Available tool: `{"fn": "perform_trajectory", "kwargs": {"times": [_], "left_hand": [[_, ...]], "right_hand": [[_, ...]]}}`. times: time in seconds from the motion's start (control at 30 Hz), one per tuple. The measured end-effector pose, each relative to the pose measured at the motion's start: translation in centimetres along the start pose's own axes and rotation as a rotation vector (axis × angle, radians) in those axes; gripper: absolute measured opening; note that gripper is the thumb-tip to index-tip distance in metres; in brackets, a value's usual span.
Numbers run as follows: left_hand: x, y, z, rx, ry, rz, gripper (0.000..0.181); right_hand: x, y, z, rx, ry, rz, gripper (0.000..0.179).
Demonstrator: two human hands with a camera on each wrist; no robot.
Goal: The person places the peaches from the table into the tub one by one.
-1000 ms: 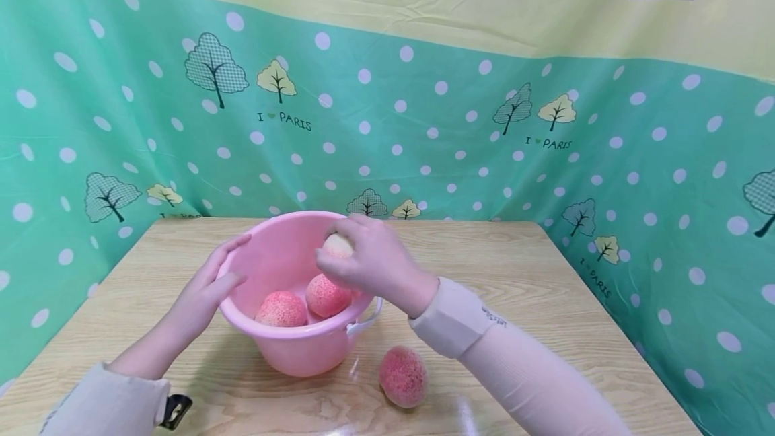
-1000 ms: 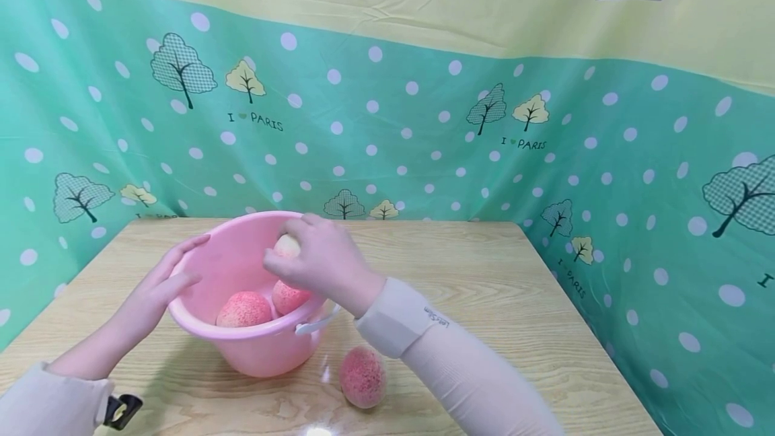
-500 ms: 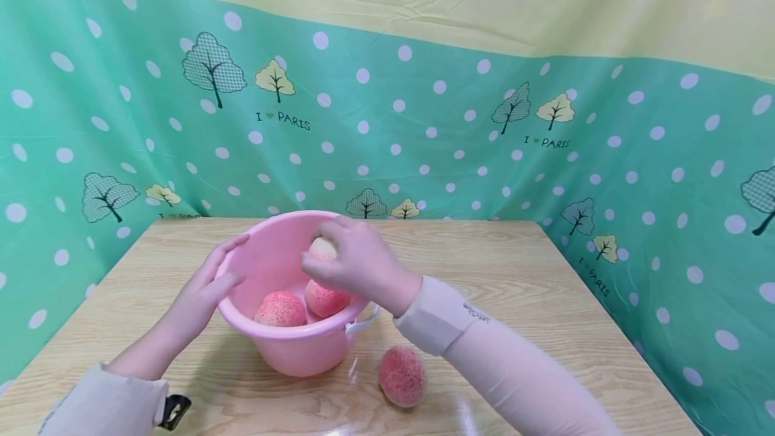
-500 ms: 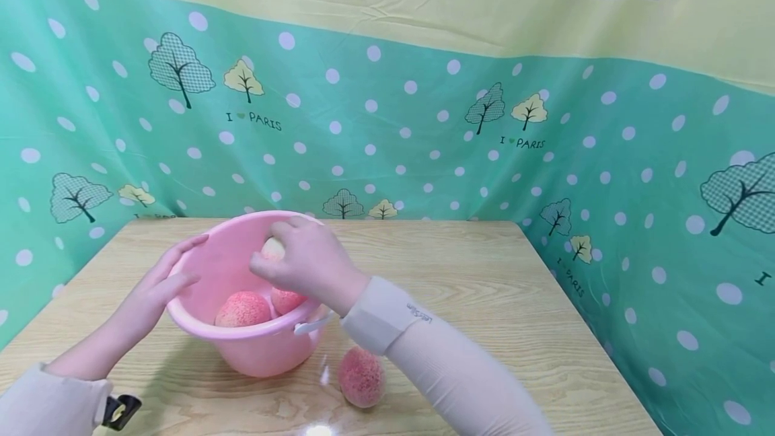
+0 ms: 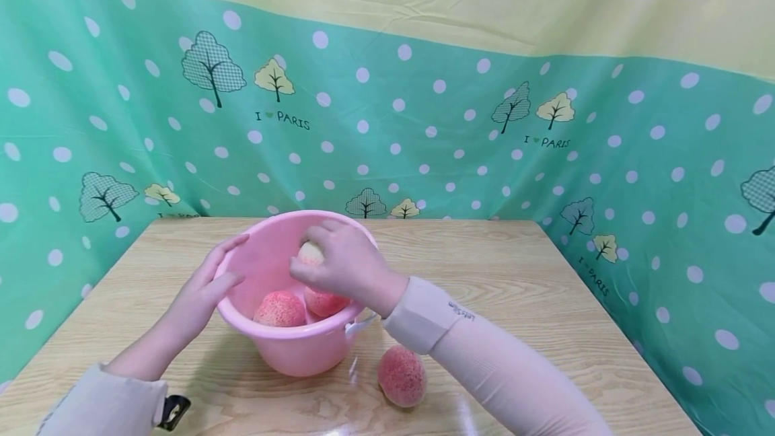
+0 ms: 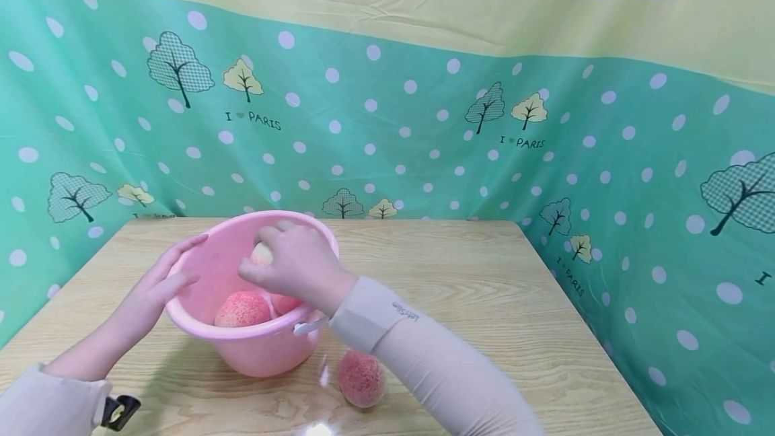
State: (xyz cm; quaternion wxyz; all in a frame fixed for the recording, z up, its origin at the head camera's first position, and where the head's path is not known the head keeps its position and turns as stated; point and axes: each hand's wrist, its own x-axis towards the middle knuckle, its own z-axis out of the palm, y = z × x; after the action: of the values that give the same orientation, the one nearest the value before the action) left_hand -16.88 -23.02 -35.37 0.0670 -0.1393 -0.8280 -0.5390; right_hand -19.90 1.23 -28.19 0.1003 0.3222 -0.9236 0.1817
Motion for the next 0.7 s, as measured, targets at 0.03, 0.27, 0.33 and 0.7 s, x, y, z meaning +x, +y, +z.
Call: {"fn": "perform_trajectory", "kwargs": {"times": [0.03,0.27,0.33,0.7], "left_hand": [[0.0,0.0,0.0,0.001,0.000,0.000,0.056],[0.0,0.0,0.0,0.001,-0.004,0.001,0.056],[0.0,0.0,0.0,0.002,-0.005,0.001,0.056],[0.1,-0.1,0.0,-0.003,-0.007,0.011,0.056]], "right_hand": [[0.0,0.0,0.1,-0.005,-0.001,-0.002,0.026],[0.4,-0.3,0.2,-0.043,-0.010,-0.012,0.028],[0.5,-0.4,0.2,-0.046,-0.019,-0.009,0.028],[1.2,-0.9,0.0,-0.023,-0.018,-0.026,0.023]]}}
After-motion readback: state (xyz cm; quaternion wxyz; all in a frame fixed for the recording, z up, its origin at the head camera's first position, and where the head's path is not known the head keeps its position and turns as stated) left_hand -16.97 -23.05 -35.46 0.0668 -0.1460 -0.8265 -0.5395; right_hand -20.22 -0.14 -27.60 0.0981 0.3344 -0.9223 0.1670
